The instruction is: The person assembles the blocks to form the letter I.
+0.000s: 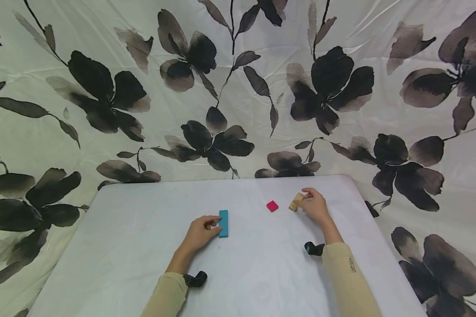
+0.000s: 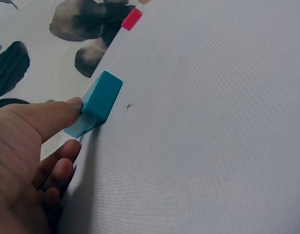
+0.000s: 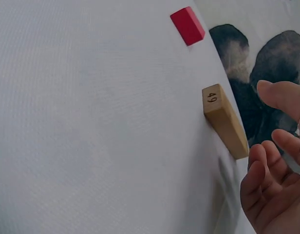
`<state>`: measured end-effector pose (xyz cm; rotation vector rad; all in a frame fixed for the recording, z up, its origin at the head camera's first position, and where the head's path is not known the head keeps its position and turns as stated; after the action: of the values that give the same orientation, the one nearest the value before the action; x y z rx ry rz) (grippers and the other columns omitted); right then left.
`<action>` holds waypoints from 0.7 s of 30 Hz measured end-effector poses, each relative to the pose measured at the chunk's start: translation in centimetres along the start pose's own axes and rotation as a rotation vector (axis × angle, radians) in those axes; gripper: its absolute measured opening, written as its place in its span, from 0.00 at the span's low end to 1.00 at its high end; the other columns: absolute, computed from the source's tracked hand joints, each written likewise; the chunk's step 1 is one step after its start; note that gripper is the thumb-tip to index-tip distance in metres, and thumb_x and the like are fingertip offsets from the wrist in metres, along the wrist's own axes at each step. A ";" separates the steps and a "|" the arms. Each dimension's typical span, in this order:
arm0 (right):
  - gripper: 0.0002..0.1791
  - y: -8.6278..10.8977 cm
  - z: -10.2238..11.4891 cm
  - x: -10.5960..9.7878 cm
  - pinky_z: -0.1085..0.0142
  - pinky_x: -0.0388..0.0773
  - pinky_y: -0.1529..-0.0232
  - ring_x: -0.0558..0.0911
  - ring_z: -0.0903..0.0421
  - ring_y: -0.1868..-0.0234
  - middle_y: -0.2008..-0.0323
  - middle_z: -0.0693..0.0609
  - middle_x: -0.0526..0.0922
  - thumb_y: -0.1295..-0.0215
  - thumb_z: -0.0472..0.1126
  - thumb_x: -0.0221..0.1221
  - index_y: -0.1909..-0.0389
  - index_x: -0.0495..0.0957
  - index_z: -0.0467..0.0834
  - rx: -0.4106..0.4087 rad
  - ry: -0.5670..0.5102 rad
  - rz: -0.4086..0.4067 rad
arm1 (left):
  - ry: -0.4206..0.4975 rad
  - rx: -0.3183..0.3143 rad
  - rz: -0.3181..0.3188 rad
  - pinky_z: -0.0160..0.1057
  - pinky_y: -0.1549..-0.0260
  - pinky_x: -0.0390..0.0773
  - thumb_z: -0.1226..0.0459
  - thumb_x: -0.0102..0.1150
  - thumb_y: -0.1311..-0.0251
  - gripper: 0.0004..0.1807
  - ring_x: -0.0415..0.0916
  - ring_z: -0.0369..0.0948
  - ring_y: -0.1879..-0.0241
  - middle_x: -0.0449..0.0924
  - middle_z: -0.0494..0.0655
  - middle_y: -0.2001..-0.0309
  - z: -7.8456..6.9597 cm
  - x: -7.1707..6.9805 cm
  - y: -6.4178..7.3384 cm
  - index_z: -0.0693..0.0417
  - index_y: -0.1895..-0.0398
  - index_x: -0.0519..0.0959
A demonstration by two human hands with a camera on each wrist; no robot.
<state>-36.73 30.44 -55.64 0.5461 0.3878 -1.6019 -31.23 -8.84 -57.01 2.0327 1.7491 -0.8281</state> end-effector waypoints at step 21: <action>0.47 0.5 -1.7 1.4 0.53 0.68 0.53 0.70 0.44 0.51 0.49 0.39 0.71 0.48 0.52 0.72 0.32 0.60 0.36 0.073 0.047 0.028 | -0.002 0.002 -0.019 0.37 0.71 0.68 0.59 0.69 0.43 0.16 0.66 0.37 0.72 0.76 0.40 0.68 0.0 -0.1 0.0 0.50 0.51 0.84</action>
<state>-36.06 30.15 -57.81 0.6430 0.3565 -1.5836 -31.19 -8.91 -56.93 2.0190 1.7702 -0.8371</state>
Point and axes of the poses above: each hand's wrist, its own y-axis away from the middle knuckle, its own x-axis out of the palm, z = x × y, the point moved 10 cm from there along -y, towards the middle knuckle
